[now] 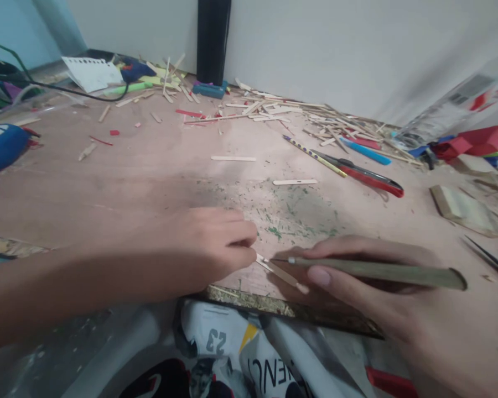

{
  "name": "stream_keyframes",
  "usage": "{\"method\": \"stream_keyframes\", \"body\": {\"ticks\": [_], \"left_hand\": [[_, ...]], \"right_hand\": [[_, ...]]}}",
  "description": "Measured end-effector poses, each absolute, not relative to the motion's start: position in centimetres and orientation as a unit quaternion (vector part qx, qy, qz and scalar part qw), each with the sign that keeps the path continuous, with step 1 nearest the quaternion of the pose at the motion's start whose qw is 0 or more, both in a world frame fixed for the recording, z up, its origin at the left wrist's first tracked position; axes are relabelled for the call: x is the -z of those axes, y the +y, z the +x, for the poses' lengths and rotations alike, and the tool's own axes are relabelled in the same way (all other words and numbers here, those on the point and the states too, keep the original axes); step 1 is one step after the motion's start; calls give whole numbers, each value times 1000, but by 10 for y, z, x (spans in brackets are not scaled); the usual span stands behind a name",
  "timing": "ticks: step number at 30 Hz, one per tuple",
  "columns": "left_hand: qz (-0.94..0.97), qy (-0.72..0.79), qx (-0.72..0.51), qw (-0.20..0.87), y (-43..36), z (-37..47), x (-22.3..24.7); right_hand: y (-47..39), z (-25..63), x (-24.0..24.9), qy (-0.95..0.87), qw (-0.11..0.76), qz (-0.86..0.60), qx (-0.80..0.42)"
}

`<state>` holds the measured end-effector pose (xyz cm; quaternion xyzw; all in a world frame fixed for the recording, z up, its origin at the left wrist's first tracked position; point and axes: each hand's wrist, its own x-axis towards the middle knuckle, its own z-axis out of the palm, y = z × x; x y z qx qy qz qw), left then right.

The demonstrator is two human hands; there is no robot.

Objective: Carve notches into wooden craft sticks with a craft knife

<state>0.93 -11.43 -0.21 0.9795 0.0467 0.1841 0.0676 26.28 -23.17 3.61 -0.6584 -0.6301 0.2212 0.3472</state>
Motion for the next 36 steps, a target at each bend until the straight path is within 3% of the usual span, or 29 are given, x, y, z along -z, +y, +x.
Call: {"method": "stream_keyframes", "body": {"ticks": [8, 16, 22, 29, 36], "left_hand": [[986, 59, -134, 82, -116, 9, 0], [987, 59, -134, 62, -116, 9, -1], [989, 51, -138, 11, -112, 10, -4], [987, 107, -114, -27, -117, 17, -7], [957, 231, -164, -63, -156, 30, -5]], "right_hand": [[-239, 250, -34, -603, 341, -695, -192], [-231, 261, -32, -664, 344, -639, -181], [-216, 266, -52, -703, 231, -630, -234], [-215, 253, -41, -662, 342, -629, -222], [-215, 248, -39, -626, 331, -673, -213]]}}
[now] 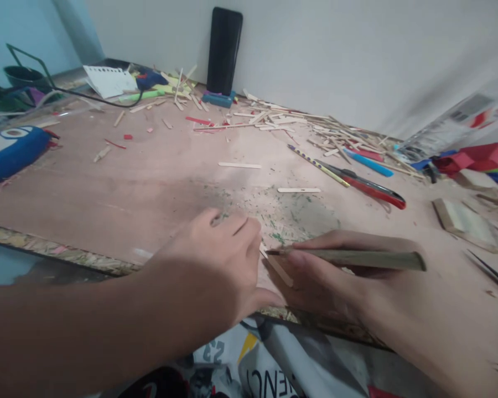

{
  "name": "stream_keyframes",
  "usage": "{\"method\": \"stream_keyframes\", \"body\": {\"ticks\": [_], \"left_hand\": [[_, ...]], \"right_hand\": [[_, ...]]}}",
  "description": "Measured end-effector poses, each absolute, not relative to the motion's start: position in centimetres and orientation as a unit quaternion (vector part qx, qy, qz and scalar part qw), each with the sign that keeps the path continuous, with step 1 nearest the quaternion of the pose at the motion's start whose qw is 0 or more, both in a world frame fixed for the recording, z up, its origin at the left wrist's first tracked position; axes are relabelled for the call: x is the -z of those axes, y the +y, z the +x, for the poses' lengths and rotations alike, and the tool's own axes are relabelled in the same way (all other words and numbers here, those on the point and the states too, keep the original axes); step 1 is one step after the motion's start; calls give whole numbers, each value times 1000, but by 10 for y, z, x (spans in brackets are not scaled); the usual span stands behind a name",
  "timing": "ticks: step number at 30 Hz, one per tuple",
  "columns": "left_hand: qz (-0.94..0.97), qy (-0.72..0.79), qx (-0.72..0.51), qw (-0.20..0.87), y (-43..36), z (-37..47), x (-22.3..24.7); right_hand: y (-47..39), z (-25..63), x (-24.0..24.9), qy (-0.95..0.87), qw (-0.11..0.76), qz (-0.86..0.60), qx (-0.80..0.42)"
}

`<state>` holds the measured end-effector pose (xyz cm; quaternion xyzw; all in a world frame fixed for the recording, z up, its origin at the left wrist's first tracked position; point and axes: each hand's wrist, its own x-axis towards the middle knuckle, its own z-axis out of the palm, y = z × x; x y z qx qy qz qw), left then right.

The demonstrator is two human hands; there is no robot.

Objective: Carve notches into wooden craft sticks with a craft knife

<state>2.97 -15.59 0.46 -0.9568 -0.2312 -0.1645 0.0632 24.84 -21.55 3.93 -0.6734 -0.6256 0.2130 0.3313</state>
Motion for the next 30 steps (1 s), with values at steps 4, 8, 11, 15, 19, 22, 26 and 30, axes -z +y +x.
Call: {"method": "stream_keyframes", "body": {"ticks": [4, 8, 11, 15, 19, 22, 26, 30], "left_hand": [[-955, -237, 172, 39, -165, 39, -2], [-944, -257, 203, 39, -168, 41, 5], [-928, -291, 231, 34, -173, 41, 6], [-913, -321, 252, 3, -178, 43, -1], [-916, -312, 252, -17, -179, 46, -1], [-918, -310, 248, -10, -177, 47, 2], [-916, -302, 258, -45, -172, 43, 5], [-917, -296, 261, -55, -168, 31, 4]], "right_hand": [[-218, 247, -42, -619, 315, -688, -210], [-218, 247, -42, -605, 326, -684, -243], [-216, 248, -41, -591, 323, -691, -262], [-215, 252, -38, -598, 310, -693, -257], [-217, 250, -36, -608, 329, -684, -233], [-220, 246, -38, -610, 335, -683, -222], [-221, 246, -41, -637, 335, -666, -197], [-225, 253, -40, -685, 304, -641, -166]]}}
